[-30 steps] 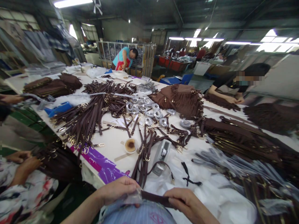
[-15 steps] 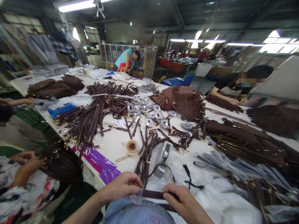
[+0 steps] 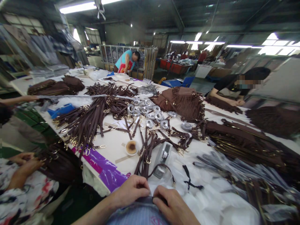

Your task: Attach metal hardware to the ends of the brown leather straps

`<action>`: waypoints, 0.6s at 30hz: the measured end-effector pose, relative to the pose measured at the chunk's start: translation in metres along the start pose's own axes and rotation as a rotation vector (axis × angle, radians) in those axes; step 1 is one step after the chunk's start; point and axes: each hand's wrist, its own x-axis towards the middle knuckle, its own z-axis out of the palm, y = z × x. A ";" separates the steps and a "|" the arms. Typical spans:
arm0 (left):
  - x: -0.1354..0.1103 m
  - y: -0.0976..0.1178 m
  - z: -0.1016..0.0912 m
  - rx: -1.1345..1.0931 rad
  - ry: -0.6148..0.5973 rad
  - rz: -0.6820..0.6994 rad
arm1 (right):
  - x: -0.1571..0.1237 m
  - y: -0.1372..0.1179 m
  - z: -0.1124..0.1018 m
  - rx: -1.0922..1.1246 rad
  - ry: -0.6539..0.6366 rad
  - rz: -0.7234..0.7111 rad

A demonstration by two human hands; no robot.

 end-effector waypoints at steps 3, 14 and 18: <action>0.006 0.005 0.011 0.042 0.067 0.058 | 0.007 0.001 0.005 0.115 0.030 0.027; 0.007 0.027 -0.032 0.283 -0.273 0.093 | 0.005 0.000 -0.020 0.327 -0.092 -0.040; 0.010 0.022 -0.052 0.171 -0.615 -0.038 | 0.011 -0.005 -0.027 0.336 -0.126 -0.037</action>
